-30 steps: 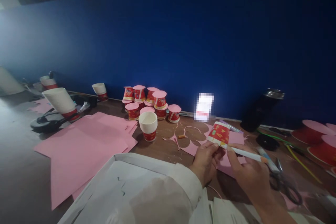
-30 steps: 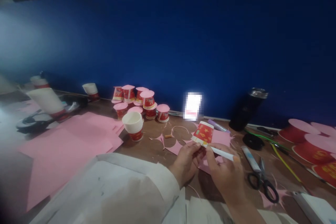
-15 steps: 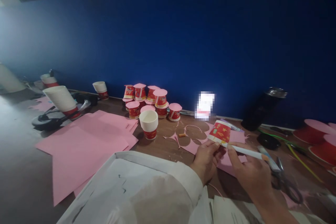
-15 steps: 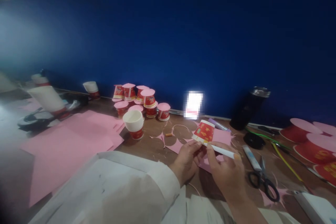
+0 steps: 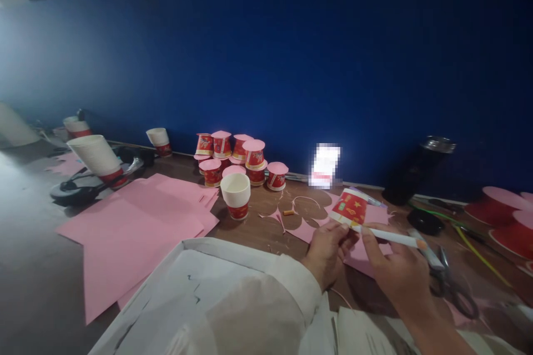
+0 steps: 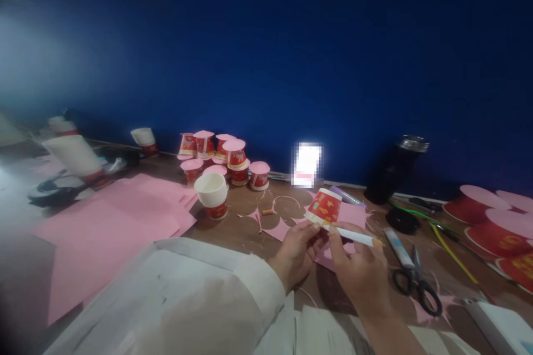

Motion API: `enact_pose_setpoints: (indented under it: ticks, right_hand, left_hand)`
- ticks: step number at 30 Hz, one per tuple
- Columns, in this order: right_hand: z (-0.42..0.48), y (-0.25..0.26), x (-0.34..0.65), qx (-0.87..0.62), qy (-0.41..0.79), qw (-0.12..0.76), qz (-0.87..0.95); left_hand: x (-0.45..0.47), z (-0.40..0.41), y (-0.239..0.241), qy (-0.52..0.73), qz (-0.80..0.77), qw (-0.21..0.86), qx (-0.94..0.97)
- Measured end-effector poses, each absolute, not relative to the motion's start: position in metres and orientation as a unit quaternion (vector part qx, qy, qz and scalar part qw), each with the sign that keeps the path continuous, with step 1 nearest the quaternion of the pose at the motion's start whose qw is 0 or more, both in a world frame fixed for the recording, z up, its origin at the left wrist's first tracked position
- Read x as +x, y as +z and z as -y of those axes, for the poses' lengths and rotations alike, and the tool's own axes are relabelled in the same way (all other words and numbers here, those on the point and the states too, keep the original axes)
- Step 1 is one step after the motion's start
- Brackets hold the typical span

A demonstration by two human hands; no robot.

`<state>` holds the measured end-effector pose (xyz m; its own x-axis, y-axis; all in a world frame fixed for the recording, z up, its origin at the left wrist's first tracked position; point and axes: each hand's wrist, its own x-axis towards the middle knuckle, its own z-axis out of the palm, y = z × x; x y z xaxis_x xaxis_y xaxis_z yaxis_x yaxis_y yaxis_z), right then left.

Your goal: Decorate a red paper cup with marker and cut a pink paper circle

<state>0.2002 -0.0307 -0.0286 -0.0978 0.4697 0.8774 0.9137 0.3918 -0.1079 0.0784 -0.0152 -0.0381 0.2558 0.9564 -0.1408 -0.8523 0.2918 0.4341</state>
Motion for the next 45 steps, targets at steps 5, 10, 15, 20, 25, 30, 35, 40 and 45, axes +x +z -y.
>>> enact_pose_setpoints:
  ticks: [5, 10, 15, 20, 25, 30, 35, 40, 45]
  right_hand:
    - [0.032, -0.026, 0.199, -0.514, -0.236, 0.455, 0.688]
    - [0.029, -0.034, 0.203, -0.511, -0.254, 0.444, 0.691]
    - [0.029, -0.040, 0.206, -0.528, -0.255, 0.437, 0.682]
    - [0.028, -0.041, 0.210, -0.541, -0.219, 0.440, 0.682]
    - [0.026, -0.042, 0.209, -0.521, -0.264, 0.429, 0.689]
    - [0.030, -0.035, 0.203, -0.507, -0.250, 0.450, 0.692]
    - [0.037, -0.026, 0.199, -0.538, -0.194, 0.470, 0.672]
    - [0.037, -0.024, 0.199, -0.540, -0.189, 0.491, 0.658]
    - [0.035, -0.029, 0.200, -0.558, -0.195, 0.471, 0.655]
  left_hand:
    - [0.078, 0.016, -0.038, 0.576, -0.200, 0.779, 0.144]
    - [0.079, 0.016, -0.040, 0.576, -0.202, 0.779, 0.145]
    - [0.080, 0.015, -0.040, 0.576, -0.201, 0.780, 0.144]
    - [0.079, 0.016, -0.039, 0.571, -0.213, 0.780, 0.143]
    - [0.079, 0.016, -0.040, 0.576, -0.204, 0.778, 0.148]
    - [0.078, 0.017, -0.038, 0.574, -0.208, 0.777, 0.152]
    - [0.077, 0.018, -0.036, 0.564, -0.222, 0.782, 0.141]
    - [0.078, 0.017, -0.038, 0.572, -0.211, 0.779, 0.144]
    - [0.079, 0.016, -0.038, 0.566, -0.215, 0.783, 0.141]
